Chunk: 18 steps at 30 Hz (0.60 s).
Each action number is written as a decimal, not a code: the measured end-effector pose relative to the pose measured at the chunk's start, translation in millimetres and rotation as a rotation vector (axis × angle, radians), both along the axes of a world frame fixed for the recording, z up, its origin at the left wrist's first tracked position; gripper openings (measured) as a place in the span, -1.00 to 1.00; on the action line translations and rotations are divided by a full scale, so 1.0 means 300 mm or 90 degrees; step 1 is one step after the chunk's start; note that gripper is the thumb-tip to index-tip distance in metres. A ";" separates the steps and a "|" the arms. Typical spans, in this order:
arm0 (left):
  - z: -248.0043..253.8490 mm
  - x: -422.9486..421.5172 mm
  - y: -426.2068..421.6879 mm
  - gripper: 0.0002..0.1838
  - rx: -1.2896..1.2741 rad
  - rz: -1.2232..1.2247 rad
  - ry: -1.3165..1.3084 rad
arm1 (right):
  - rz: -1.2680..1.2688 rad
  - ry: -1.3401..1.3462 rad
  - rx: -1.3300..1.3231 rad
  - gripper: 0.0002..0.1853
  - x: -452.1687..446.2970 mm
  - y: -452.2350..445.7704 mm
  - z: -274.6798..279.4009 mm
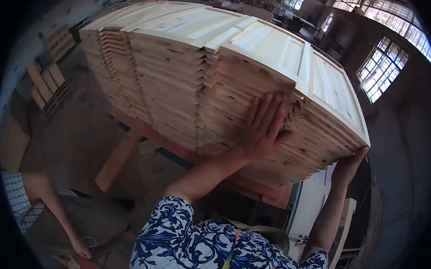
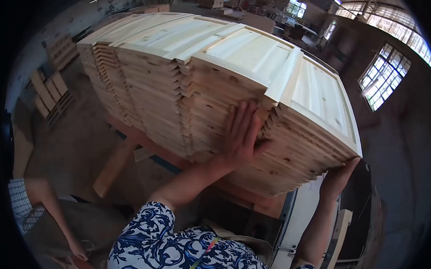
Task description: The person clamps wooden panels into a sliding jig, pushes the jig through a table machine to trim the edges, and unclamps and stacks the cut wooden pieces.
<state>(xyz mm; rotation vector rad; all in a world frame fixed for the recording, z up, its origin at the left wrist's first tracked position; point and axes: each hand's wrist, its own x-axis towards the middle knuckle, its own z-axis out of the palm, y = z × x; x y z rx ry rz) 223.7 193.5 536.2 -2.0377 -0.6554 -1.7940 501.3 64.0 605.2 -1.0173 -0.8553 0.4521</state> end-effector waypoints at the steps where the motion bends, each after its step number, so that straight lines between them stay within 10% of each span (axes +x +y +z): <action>1: 0.003 -0.003 0.003 0.01 0.000 0.006 -0.004 | 0.006 0.001 0.011 -0.09 -0.004 0.003 0.004; 8: 0.012 -0.061 -0.020 0.02 -0.017 -0.052 -0.027 | 0.021 0.140 0.012 0.02 0.065 0.005 0.026; 14: 0.182 -0.119 0.046 0.12 0.010 -0.032 -0.021 | 0.460 0.049 0.041 -0.08 0.201 0.148 0.107; 16: 0.192 -0.121 0.056 0.14 -0.020 -0.036 -0.013 | 0.475 0.233 0.109 -0.11 0.383 0.250 0.011; 18: 0.187 -0.115 0.060 0.11 -0.023 0.010 0.019 | 0.357 0.045 0.135 -0.15 0.344 0.252 -0.029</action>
